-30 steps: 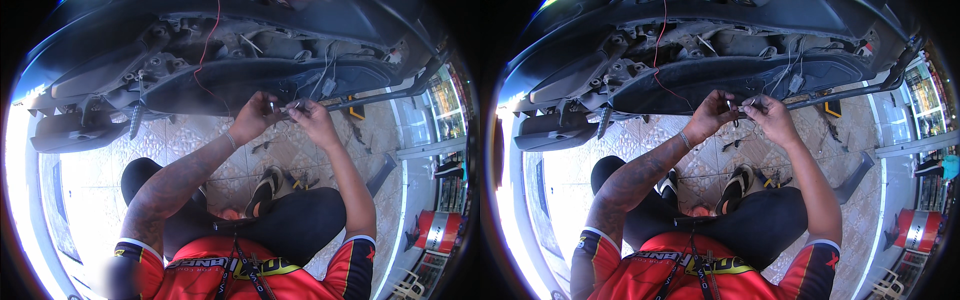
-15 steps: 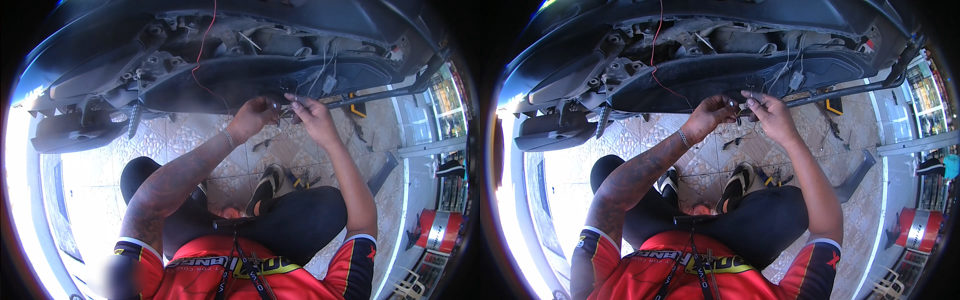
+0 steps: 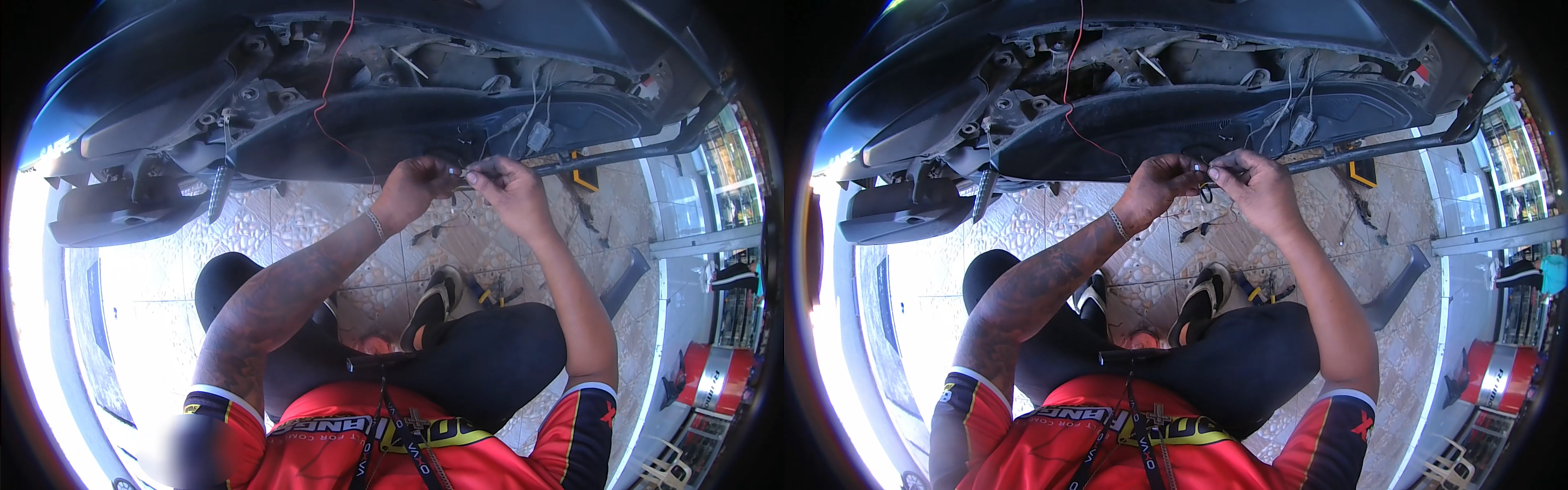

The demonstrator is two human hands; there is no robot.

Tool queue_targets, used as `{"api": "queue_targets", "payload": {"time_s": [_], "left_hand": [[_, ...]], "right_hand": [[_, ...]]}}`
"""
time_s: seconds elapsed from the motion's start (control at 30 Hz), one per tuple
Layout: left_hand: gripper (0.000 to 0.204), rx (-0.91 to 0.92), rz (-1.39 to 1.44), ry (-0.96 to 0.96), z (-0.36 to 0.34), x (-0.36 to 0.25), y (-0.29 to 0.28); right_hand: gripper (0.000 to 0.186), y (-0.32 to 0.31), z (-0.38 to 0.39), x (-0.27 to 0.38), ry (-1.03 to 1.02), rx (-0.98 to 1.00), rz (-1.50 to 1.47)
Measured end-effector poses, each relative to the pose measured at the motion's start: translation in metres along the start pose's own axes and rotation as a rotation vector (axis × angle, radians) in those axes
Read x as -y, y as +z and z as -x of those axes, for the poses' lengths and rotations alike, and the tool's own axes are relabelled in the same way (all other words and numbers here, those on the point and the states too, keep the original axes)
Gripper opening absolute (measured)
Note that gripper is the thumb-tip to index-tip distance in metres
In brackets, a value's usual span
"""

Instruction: The person is repairing the wiring on a motorcycle. They are seen stripping wires, twisting them together, and securing them with electrical tape.

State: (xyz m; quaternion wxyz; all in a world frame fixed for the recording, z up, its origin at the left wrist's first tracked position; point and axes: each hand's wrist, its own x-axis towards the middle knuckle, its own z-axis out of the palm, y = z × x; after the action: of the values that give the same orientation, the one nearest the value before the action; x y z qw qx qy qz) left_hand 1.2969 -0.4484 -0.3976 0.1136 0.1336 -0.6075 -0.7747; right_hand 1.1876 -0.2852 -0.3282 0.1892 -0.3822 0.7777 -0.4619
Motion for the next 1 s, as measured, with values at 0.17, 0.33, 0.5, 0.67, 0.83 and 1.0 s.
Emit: {"api": "queue_targets", "payload": {"time_s": [0.17,0.33,0.5,0.67,0.83,1.0], "left_hand": [[0.014,-0.012,-0.014,0.009,0.000,0.000,0.000],[0.012,-0.009,-0.050,0.012,0.003,-0.002,0.002],[0.016,0.040,-0.056,0.004,0.001,-0.005,0.000],[0.009,0.037,-0.071,0.052,0.003,-0.009,0.003],[0.014,0.074,-0.081,0.026,0.003,-0.012,0.002],[0.014,0.082,-0.037,0.028,0.003,-0.012,0.003]], "right_hand": [[0.012,-0.001,0.003,0.001,-0.172,0.009,0.222],[0.012,0.000,0.005,0.007,-0.133,0.014,0.146],[0.017,-0.011,0.010,0.019,0.047,0.034,-0.023],[0.019,-0.040,0.016,0.032,-0.089,0.052,0.349],[0.017,-0.057,0.018,0.031,-0.509,-0.029,0.802],[0.014,-0.058,0.021,0.024,-0.628,-0.044,0.874]]}}
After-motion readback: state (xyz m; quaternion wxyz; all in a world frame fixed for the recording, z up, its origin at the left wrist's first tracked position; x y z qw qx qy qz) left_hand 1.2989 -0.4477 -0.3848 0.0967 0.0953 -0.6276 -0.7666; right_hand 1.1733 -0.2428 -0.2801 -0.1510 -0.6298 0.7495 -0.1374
